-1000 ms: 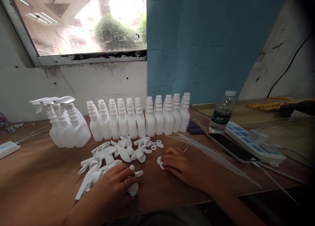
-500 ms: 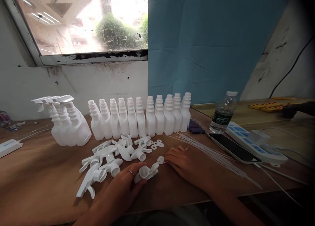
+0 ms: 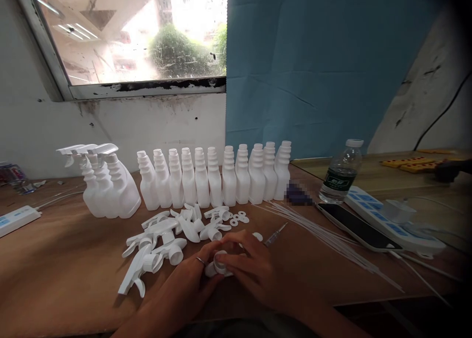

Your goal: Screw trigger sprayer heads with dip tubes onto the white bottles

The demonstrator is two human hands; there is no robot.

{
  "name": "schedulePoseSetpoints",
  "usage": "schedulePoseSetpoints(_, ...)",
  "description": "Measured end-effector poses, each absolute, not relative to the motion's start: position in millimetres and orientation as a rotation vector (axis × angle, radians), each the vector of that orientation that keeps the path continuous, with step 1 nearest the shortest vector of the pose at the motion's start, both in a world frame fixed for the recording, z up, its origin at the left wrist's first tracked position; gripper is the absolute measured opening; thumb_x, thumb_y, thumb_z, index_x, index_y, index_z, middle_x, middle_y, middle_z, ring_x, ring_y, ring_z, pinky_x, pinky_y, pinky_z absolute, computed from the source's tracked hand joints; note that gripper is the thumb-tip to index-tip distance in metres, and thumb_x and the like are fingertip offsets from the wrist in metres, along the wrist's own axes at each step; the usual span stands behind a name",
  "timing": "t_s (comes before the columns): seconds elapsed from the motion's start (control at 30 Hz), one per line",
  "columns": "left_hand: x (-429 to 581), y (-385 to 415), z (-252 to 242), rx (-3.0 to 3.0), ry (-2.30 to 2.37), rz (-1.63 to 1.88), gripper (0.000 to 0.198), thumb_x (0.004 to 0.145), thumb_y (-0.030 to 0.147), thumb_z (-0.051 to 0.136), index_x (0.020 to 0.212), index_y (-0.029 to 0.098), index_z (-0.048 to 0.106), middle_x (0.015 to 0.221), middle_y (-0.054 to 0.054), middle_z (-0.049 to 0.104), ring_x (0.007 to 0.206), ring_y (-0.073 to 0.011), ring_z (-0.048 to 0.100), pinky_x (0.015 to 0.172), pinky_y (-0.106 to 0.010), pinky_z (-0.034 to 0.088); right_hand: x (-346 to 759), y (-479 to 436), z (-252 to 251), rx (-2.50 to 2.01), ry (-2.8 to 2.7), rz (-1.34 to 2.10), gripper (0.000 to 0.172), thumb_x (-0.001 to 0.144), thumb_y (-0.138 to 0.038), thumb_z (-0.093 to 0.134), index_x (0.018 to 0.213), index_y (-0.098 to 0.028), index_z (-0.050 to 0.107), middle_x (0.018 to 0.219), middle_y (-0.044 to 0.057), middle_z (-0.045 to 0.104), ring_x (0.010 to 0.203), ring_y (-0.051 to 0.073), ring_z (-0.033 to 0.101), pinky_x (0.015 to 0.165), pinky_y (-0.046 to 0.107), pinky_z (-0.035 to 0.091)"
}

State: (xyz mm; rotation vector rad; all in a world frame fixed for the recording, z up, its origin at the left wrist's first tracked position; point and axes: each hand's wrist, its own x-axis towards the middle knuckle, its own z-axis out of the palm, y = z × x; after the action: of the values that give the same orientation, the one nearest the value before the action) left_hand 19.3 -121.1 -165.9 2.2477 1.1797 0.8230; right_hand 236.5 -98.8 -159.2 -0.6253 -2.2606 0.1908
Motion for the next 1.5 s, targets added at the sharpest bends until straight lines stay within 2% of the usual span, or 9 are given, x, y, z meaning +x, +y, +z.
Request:
schedulePoseSetpoints(0.1,18,-122,-164,2.234,1.200,0.808,0.055,0.089,0.018,0.055,0.139,0.031,0.038,0.130,-0.003,0.062,0.115,-0.0200,0.063,0.098,-0.032,0.051,238,-102,-157,-0.730,-2.423,0.250,0.037,0.092,-0.023,0.058,0.127,-0.031,0.060,0.135,0.007,0.051,0.113,0.020,0.057,0.098,0.034,0.050)
schedulePoseSetpoints(0.2,17,-123,-163,2.218,1.221,0.765,0.049,0.090,0.020,0.054,0.135,0.031,0.039,0.124,0.000,0.065,0.108,-0.0184,0.065,0.092,-0.029,0.053,242,-102,-160,-0.782,-2.446,0.276,0.042,0.092,-0.021,0.056,0.133,-0.030,0.053,0.137,0.007,0.050,0.119,0.020,0.054,0.102,0.035,0.047)
schedulePoseSetpoints(0.37,17,-125,-165,2.221,1.253,0.719,0.029,0.092,0.022,0.051,0.120,0.028,0.046,0.107,0.002,0.068,0.086,-0.0148,0.067,0.077,-0.023,0.053,244,-99,-169,-0.757,-2.425,0.247,0.025,0.095,-0.025,0.053,0.120,-0.024,0.057,0.132,0.008,0.056,0.118,0.020,0.055,0.101,0.037,0.047)
schedulePoseSetpoints(0.47,18,-126,-163,2.291,1.252,0.711,0.015,0.094,0.023,0.050,0.108,0.026,0.051,0.101,0.003,0.067,0.085,-0.0149,0.066,0.077,-0.023,0.051,243,-98,-170,-0.743,-2.429,0.234,0.023,0.095,-0.024,0.053,0.117,-0.023,0.057,0.130,0.008,0.057,0.119,0.020,0.055,0.105,0.039,0.042)
schedulePoseSetpoints(0.63,20,-127,-157,2.412,1.180,0.726,0.023,0.091,0.018,0.053,0.112,0.027,0.052,0.109,0.000,0.066,0.100,-0.0177,0.062,0.086,-0.028,0.049,242,-98,-167,-0.724,-2.434,0.260,0.030,0.090,-0.025,0.062,0.120,-0.025,0.057,0.121,0.006,0.064,0.112,0.020,0.059,0.106,0.040,0.041)
schedulePoseSetpoints(1.13,16,-121,-166,2.654,1.088,0.717,0.020,0.096,0.019,0.052,0.114,0.025,0.055,0.105,-0.001,0.067,0.093,-0.0163,0.064,0.078,-0.026,0.051,237,-91,-175,-0.651,-2.408,0.190,0.023,0.085,-0.014,0.059,0.106,-0.021,0.063,0.098,0.004,0.067,0.090,0.017,0.062,0.086,0.031,0.050)
schedulePoseSetpoints(1.23,15,-121,-166,2.713,1.089,0.701,0.015,0.097,0.021,0.050,0.111,0.023,0.055,0.104,-0.002,0.066,0.092,-0.0170,0.063,0.077,-0.027,0.051,236,-95,-174,-0.692,-2.386,0.171,0.024,0.086,-0.017,0.059,0.110,-0.020,0.060,0.104,0.007,0.067,0.095,0.019,0.061,0.086,0.033,0.051)
schedulePoseSetpoints(1.37,14,-121,-167,2.795,1.082,0.690,0.013,0.099,0.023,0.046,0.109,0.020,0.053,0.100,-0.004,0.065,0.087,-0.0189,0.063,0.073,-0.030,0.052,233,-100,-169,-0.716,-2.434,0.090,0.032,0.087,-0.017,0.057,0.119,-0.017,0.056,0.118,0.012,0.063,0.108,0.025,0.057,0.098,0.045,0.045)
schedulePoseSetpoints(1.5,13,-121,-169,2.795,1.089,0.680,0.014,0.099,0.022,0.046,0.112,0.022,0.051,0.104,-0.004,0.065,0.092,-0.0196,0.063,0.077,-0.031,0.052,237,-102,-163,-0.795,-2.510,0.293,0.047,0.085,-0.016,0.058,0.131,-0.023,0.051,0.134,0.010,0.053,0.125,0.025,0.048,0.106,0.043,0.041)
